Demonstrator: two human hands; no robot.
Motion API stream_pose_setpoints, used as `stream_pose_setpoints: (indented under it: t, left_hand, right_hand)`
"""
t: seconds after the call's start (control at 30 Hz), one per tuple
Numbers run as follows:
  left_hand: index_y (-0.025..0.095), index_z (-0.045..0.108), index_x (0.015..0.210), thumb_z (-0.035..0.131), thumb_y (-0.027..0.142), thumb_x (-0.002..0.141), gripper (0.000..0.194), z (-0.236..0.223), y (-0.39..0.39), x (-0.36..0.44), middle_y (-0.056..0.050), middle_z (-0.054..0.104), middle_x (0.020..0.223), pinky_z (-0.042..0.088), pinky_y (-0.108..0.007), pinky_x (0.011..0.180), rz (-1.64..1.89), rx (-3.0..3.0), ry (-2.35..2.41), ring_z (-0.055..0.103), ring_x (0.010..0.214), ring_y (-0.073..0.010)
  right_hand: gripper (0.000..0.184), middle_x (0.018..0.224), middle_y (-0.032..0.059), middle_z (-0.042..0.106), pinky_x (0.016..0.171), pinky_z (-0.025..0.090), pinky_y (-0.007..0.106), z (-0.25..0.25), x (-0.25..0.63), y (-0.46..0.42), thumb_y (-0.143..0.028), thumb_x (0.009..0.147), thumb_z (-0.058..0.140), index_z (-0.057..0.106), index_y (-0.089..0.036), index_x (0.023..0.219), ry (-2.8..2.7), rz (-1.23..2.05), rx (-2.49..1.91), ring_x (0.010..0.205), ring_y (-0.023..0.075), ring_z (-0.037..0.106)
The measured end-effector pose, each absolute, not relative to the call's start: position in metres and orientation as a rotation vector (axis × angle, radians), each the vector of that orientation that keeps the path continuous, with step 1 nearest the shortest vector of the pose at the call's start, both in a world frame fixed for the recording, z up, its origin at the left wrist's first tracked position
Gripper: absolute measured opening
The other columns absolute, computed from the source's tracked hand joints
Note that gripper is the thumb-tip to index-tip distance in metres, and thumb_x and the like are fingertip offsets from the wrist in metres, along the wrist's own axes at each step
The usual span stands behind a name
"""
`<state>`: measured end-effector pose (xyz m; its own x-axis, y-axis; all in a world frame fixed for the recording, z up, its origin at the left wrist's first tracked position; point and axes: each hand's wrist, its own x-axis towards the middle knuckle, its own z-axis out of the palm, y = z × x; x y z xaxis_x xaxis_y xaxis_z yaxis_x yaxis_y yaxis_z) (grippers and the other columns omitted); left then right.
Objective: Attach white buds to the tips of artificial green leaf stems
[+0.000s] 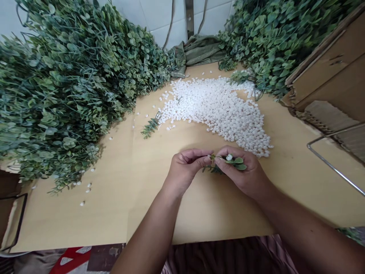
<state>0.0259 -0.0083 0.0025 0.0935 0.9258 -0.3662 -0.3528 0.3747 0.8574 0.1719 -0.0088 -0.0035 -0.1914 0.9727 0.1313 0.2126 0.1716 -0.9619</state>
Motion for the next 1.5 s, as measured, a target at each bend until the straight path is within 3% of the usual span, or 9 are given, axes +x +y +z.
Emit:
stream_pose_setpoints:
  t: [0.8, 1.5]
  left_hand:
    - [0.014, 0.072, 0.062, 0.080, 0.019, 0.050, 0.015, 0.0017, -0.0061, 0.0224, 0.000, 0.066, 0.057, 0.048, -0.023, 0.059, 0.980, 0.708, 1.070, 0.057, 0.053, -0.0085]
    - [0.014, 0.072, 0.062, 0.077, 0.017, 0.052, 0.011, 0.0007, -0.0040, 0.0229, 0.000, 0.064, 0.057, 0.045, -0.021, 0.055, 0.999, 0.792, 1.086, 0.054, 0.052, -0.0073]
  right_hand:
    - [0.015, 0.059, 0.0002, 0.055, 0.052, 0.039, 0.022, -0.0050, 0.1734, -0.0119, -0.019, 0.078, 0.052, 0.058, -0.015, 0.065, -1.660, 1.090, -1.125, 0.055, 0.0113, 0.050]
    - [0.019, 0.058, -0.0012, 0.047, 0.050, 0.035, 0.023, -0.0058, 0.1737, -0.0103, -0.021, 0.081, 0.049, 0.052, -0.015, 0.063, -1.666, 1.138, -1.087, 0.054, 0.0103, 0.044]
